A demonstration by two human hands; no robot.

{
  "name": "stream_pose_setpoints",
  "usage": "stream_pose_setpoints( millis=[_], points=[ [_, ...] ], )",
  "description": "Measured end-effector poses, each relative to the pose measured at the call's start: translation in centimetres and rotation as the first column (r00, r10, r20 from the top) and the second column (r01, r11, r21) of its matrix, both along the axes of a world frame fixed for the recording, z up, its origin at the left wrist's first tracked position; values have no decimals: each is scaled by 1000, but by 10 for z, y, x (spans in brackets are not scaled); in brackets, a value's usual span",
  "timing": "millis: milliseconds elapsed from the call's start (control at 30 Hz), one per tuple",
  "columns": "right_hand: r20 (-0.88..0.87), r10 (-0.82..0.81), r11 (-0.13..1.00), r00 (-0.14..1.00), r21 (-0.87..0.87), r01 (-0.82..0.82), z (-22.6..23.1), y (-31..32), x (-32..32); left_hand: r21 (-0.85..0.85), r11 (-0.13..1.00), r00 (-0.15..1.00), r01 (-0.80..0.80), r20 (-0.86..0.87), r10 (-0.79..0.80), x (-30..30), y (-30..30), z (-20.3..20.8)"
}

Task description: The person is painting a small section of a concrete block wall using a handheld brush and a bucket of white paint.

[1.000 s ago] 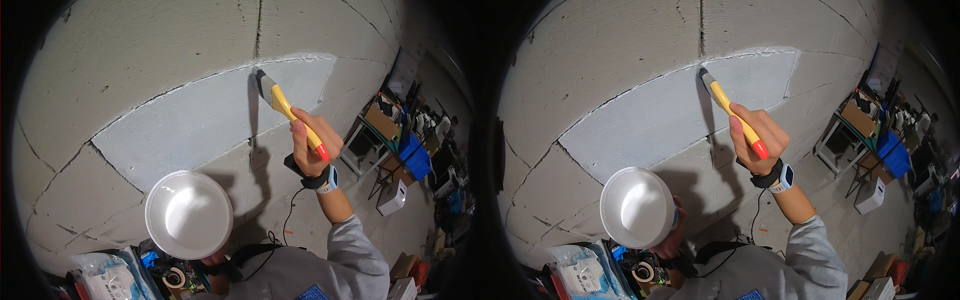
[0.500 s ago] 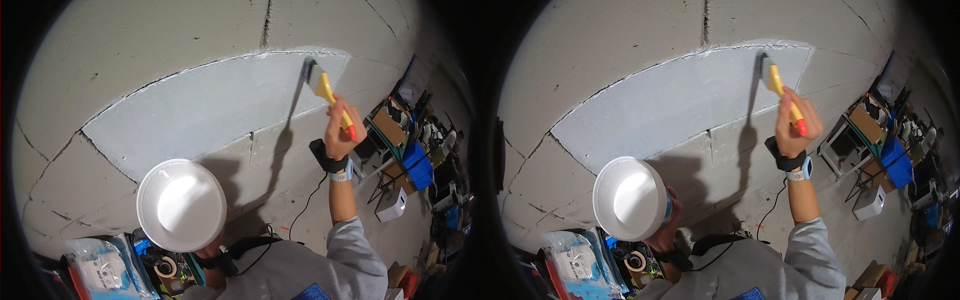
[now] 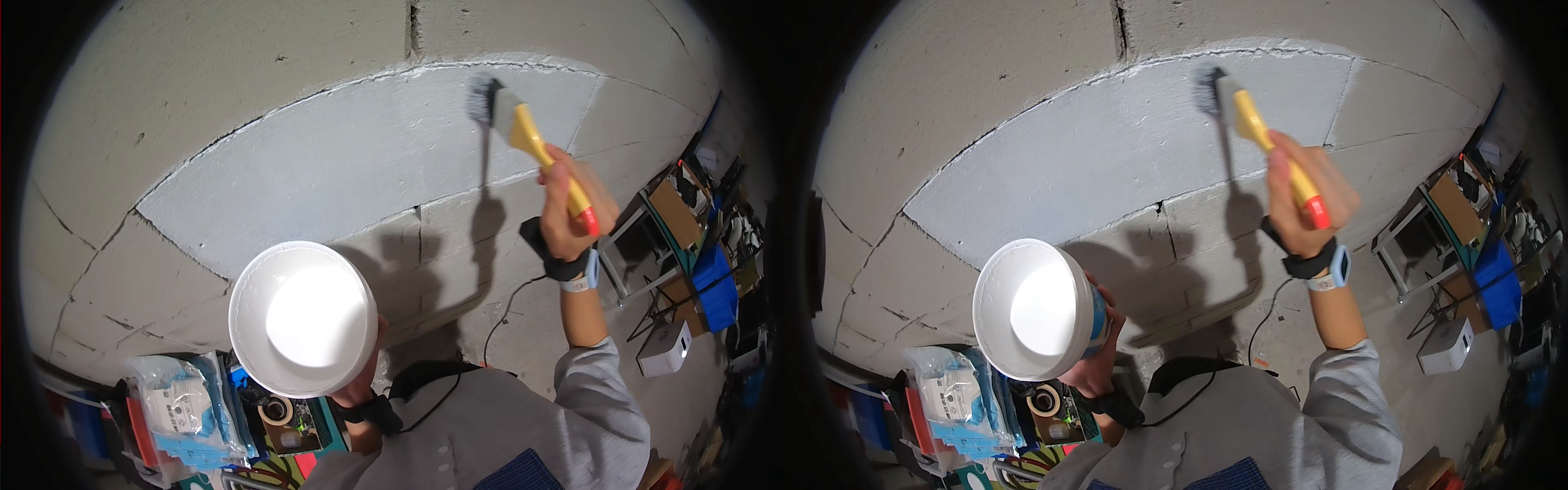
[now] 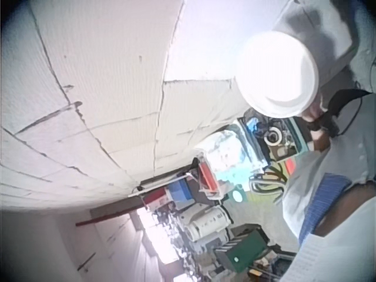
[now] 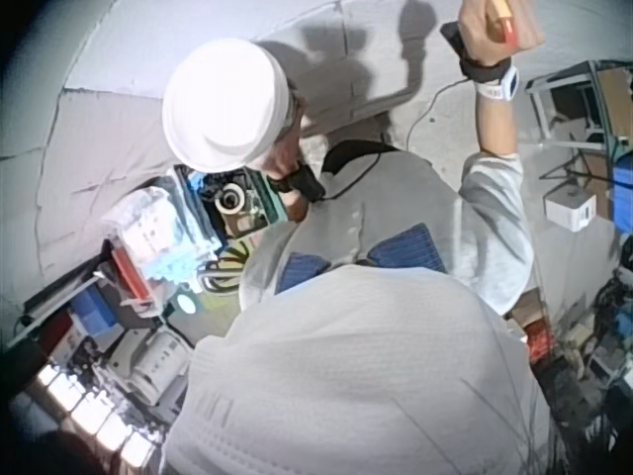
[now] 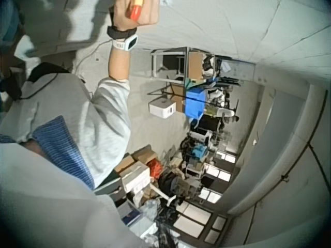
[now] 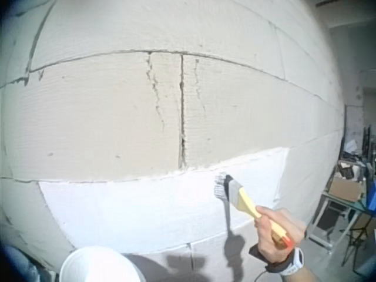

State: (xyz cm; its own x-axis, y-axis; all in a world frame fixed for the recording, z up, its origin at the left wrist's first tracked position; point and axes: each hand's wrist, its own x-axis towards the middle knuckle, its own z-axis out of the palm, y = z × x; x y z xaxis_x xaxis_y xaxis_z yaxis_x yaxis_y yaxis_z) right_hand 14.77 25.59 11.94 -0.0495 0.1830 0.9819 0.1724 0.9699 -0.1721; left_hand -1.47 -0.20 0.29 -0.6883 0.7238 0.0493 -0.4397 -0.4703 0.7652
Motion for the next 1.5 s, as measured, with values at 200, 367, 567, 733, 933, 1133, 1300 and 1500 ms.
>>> stream_pose_setpoints(
  millis=[200,367,567,733,933,1133,1300,1500],
  points=[
    [-109,-128,992,986,-17,127,-5,16,26,603,781,627,-161,674,-391,7,0,2],
    [41,94,983,995,152,-99,-18,-13,-16,557,810,635,-186,697,-334,16,2,3],
    [11,290,941,957,177,-287,-11,-38,-35,485,856,728,-180,651,-216,17,9,14],
    [69,338,941,939,-37,-336,-16,-20,-20,369,909,836,-194,547,-44,19,14,13],
    [-84,59,992,995,-103,-68,-23,18,22,247,940,903,-236,413,118,21,11,9],
    [-41,-47,993,998,-110,43,-23,8,20,-64,957,958,-285,5,286,25,11,7],
    [59,165,986,985,26,-167,-32,-26,-13,247,943,898,-224,428,102,24,16,10],
    [97,188,977,977,80,-196,-35,-10,-5,320,908,893,-270,435,113,20,16,23]
  ],
)
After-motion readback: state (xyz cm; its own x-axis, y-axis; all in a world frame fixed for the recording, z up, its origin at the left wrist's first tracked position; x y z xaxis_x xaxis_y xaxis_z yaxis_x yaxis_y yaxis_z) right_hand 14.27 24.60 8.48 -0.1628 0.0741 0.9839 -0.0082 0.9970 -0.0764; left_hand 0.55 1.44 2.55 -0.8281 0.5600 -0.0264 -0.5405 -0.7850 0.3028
